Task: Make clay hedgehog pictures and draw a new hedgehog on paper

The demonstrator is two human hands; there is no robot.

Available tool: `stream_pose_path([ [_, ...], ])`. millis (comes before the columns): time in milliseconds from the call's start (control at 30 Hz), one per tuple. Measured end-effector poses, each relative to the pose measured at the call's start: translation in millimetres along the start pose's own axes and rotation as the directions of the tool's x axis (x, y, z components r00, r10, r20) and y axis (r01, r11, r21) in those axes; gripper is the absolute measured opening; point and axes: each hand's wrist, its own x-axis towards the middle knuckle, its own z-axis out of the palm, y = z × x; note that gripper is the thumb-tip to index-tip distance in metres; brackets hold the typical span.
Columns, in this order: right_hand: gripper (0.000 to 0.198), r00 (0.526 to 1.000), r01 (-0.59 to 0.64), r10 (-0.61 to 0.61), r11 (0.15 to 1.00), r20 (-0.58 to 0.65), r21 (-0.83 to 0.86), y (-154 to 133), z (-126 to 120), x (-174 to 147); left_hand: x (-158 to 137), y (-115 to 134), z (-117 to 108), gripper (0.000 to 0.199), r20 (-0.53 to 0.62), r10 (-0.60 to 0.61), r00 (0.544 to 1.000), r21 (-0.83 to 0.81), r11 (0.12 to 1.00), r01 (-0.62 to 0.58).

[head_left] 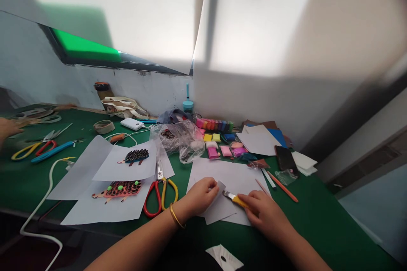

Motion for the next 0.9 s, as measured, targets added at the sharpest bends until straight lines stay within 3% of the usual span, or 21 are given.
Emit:
stream_pose_path([
  [167,0.038,0.996,0.048,-0.059,0.990,-0.073,-0.136,-2.2,7.3,19.3,-1.0,7.9,-5.8,0.040,0.020,0.044,0.999,0.083,0.996,-0.045],
  [333,0.038,0.994,0.066,-0.078,0.985,-0.072,-0.162,0.8,12.3,25.8,12.7,0.5,0.8,0.037,-0.068,0.151,0.986,0.342,0.932,-0.119],
  [467,0.038,0.994,0.065,-0.077,0.985,-0.073,-0.157,1.1,13.5,24.8,20.1,-13.4,17.7,0.060,-0.002,0.111,0.994,0.488,0.867,-0.096],
  [600,0.039,0.992,0.078,-0.092,0.984,-0.081,-0.159,0.2,13.7,25.8,17.9,-21.8,28.2,0.074,0.068,0.092,0.993,0.510,0.853,-0.114],
  [900,0.039,0.987,0.103,-0.120,0.983,-0.104,-0.154,-2.7,15.4,29.9,17.3,-27.2,29.7,0.079,0.077,0.119,0.990,0.497,0.856,-0.142],
])
